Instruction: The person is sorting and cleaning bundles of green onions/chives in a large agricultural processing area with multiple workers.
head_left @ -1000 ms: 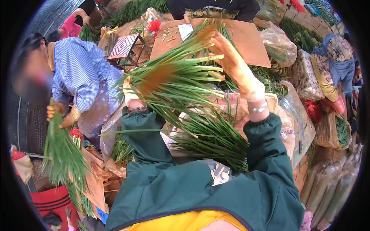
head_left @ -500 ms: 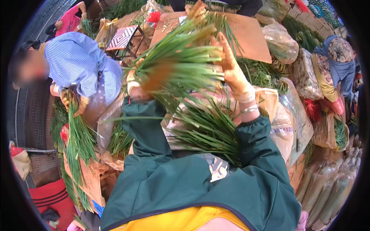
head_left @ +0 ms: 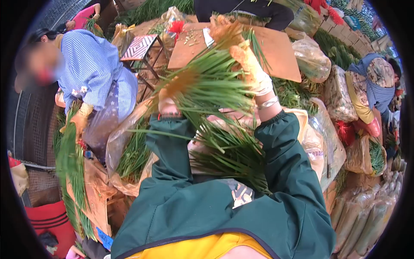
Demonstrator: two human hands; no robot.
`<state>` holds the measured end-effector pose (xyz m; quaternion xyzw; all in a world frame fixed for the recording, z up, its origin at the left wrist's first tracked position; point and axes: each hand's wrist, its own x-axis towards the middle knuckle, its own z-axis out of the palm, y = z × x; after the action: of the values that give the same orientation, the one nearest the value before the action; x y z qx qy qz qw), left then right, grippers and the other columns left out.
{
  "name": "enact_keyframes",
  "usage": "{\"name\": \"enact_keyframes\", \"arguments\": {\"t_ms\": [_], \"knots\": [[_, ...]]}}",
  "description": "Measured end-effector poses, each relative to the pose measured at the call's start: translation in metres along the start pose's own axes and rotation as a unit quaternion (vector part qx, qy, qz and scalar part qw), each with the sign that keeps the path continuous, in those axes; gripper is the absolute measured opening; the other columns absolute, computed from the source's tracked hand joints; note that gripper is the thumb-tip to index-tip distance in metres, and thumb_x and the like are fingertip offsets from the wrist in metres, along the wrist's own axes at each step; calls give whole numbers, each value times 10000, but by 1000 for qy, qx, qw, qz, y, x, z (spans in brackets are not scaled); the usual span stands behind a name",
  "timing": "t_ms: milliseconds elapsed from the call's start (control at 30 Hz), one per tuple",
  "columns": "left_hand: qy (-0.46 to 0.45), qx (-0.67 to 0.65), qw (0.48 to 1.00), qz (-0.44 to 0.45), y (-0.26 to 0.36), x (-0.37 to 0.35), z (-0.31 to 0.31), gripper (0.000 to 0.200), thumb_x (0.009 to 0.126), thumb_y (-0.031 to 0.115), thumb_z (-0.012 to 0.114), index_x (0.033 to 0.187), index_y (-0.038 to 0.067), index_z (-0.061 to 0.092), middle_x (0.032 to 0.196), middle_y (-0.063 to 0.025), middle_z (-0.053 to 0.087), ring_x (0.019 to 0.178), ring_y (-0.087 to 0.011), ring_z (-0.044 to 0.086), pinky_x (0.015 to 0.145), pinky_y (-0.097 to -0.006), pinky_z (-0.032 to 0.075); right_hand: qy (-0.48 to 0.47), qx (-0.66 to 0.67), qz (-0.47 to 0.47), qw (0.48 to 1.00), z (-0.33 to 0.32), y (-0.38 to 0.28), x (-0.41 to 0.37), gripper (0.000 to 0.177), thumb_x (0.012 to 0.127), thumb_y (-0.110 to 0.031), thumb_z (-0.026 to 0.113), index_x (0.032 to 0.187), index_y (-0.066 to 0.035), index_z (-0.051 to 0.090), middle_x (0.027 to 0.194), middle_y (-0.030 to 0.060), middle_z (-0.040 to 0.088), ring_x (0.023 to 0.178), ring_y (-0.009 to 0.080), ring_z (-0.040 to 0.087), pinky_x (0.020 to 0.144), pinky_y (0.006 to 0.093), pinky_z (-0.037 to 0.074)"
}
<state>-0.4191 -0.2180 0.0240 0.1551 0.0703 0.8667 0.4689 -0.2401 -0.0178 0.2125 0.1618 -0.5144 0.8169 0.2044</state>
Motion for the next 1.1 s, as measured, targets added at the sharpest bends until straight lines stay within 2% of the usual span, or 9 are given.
{"name": "enact_keyframes", "arguments": {"t_ms": [67, 200, 233, 333, 467, 533, 733, 833, 1100], "knots": [[-25, -2, 1000, 0, -1, -3, 6, 436, 948, 327, 403, 1288, 59, 460, 1233, -188, 542, 1051, -319, 561, 909, -500, 440, 4, 12, 15, 1000, 8, -7, 3, 456, 877, -300, 632, 1286, -153, 496, 1011, -6, 583, 762, 120, 565, 636, 272, 491], [-199, 17, 980, -11, -16, -8, 28, 443, 949, 329, 393, 1303, 67, 443, 1235, -193, 537, 1075, -326, 548, 925, -497, 424, 150, 131, 95, 975, 19, -4, 9, 317, 926, -203, 557, 1196, -42, 516, 834, -1, 562, 741, 159, 559, 756, 322, 500], [40, 112, 991, 66, 6, -14, -15, 345, 912, 255, 464, 1155, 29, 556, 1118, -153, 615, 933, -309, 615, 854, -520, 494, 147, 128, 94, 976, 7, 10, 19, 317, 926, -203, 557, 1196, -42, 516, 834, -1, 562, 741, 159, 559, 756, 322, 500], [234, 6, 967, 98, -38, -1, 96, 439, 893, 411, 507, 1162, 71, 573, 1120, -118, 626, 893, -315, 623, 781, -506, 519, 64, 212, -47, 974, -25, 44, 51, 250, 936, -195, 539, 1110, -16, 532, 722, -8, 525, 697, 161, 531, 814, 349, 481], [-194, -185, 947, -179, -17, 1, 44, 498, 911, 474, 480, 1217, 89, 554, 1185, -100, 606, 986, -229, 605, 874, -409, 498, 207, 227, -89, 948, -38, 27, 75, 236, 928, -245, 559, 1080, -66, 544, 687, -12, 503, 704, 170, 526, 825, 331, 469], [365, -118, 918, 98, -32, 17, 43, 554, 844, 629, 493, 1030, 130, 649, 836, -11, 658, 590, -125, 537, 513, -255, 442, 134, 256, -82, 954, -54, 18, 88, 256, 926, -276, 557, 1095, -85, 544, 697, -22, 506, 771, 182, 557, 823, 334, 478], [341, 175, 874, 298, -3, -14, -14, 351, 908, 355, 535, 1108, 68, 563, 801, -47, 566, 692, -198, 520, 662, -371, 459, 116, 166, -145, 969, -103, -25, 103, 260, 931, -300, 545, 1081, -88, 541, 709, -26, 539, 806, 181, 564, 770, 322, 513], [453, 20, 867, 209, 43, -38, -151, 243, 858, 335, 614, 753, 144, 506, 762, 3, 488, 635, -179, 458, 647, -337, 433, 88, 164, -165, 968, -110, -44, 104, 233, 943, -270, 529, 1085, -85, 543, 707, -24, 534, 740, 164, 538, 795, 316, 494], [586, 184, 788, 23, 46, -56, -240, 381, 894, 357, 537, 1012, -4, 566, 867, -149, 604, 704, -256, 590, 750, -449, 488, 189, 106, -58, 974, -94, -40, 93, 291, 942, -256, 539, 1145, -47, 533, 678, -29, 458, 740, 156, 525, 750, 321, 501]]}}
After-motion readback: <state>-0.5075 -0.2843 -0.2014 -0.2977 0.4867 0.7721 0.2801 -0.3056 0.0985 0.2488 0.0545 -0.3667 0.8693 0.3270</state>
